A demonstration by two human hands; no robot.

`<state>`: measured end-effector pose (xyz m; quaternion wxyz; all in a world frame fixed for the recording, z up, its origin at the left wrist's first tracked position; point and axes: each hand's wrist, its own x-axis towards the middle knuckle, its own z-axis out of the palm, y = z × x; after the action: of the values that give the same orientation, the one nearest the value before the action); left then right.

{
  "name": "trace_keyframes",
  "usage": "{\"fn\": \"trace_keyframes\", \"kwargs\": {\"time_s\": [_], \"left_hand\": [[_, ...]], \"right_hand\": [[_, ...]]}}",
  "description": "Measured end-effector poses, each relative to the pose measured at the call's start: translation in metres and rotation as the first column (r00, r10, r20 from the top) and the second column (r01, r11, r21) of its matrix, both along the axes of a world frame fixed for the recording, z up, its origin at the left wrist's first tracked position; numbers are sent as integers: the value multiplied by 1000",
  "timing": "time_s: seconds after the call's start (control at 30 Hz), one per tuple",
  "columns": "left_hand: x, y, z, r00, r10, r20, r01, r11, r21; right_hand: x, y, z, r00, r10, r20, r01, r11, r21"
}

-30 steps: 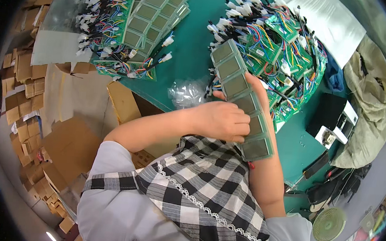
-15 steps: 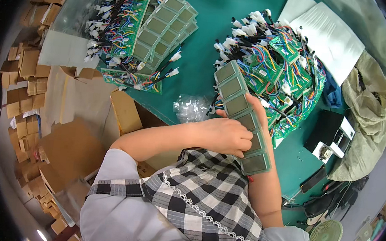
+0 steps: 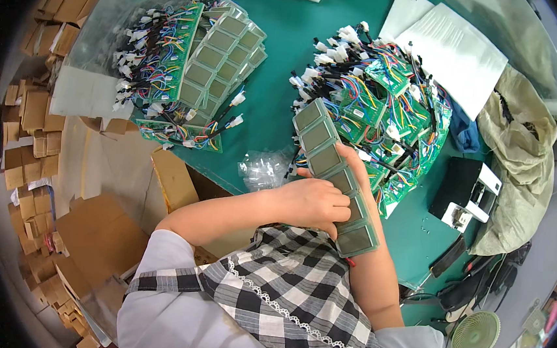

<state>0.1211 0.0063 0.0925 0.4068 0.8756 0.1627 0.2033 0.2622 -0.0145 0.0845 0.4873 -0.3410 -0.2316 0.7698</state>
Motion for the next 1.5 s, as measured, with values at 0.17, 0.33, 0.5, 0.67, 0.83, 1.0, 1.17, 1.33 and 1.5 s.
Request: {"fn": "trace_keyframes", "kwargs": {"time_s": [0.17, 0.33, 0.5, 0.67, 0.83, 1.0, 1.17, 1.33, 1.5], "left_hand": [[-9, -1, 6, 991, 68, -113, -60, 996, 71], [-73, 10, 7, 913, 406, -27, -284, 683, 672], [-151, -37, -81, 841, 194, -506, 81, 879, 471], [-98, -24, -37, 912, 137, -386, -33, 964, 264], [5, -24, 12, 997, 70, 44, -74, 990, 118], [12, -16, 14, 997, -32, -63, 37, 996, 80], [15, -15, 12, 996, -66, -62, 68, 997, 33], [12, -17, 10, 995, -60, -74, 64, 997, 50], [-42, -7, 15, 986, 147, -81, -105, 918, 382]], "right_hand": [[-3, 3, -4, 1000, -15, -20, 15, 999, -37], [8, 17, -14, 994, -20, -110, -16, 949, -316], [1, 36, -16, 973, 47, -227, -142, 896, -421], [2, 38, -5, 980, 42, -192, -105, 938, -331], [-6, 48, -52, 908, 51, -416, -241, 876, -418], [-6, 45, -51, 907, 75, -415, -256, 880, -400], [-1, 44, -54, 901, 83, -426, -267, 880, -394], [-1, 43, -37, 934, 110, -341, -252, 878, -407], [12, 38, -45, 943, 123, -309, -254, 864, -434]]}}
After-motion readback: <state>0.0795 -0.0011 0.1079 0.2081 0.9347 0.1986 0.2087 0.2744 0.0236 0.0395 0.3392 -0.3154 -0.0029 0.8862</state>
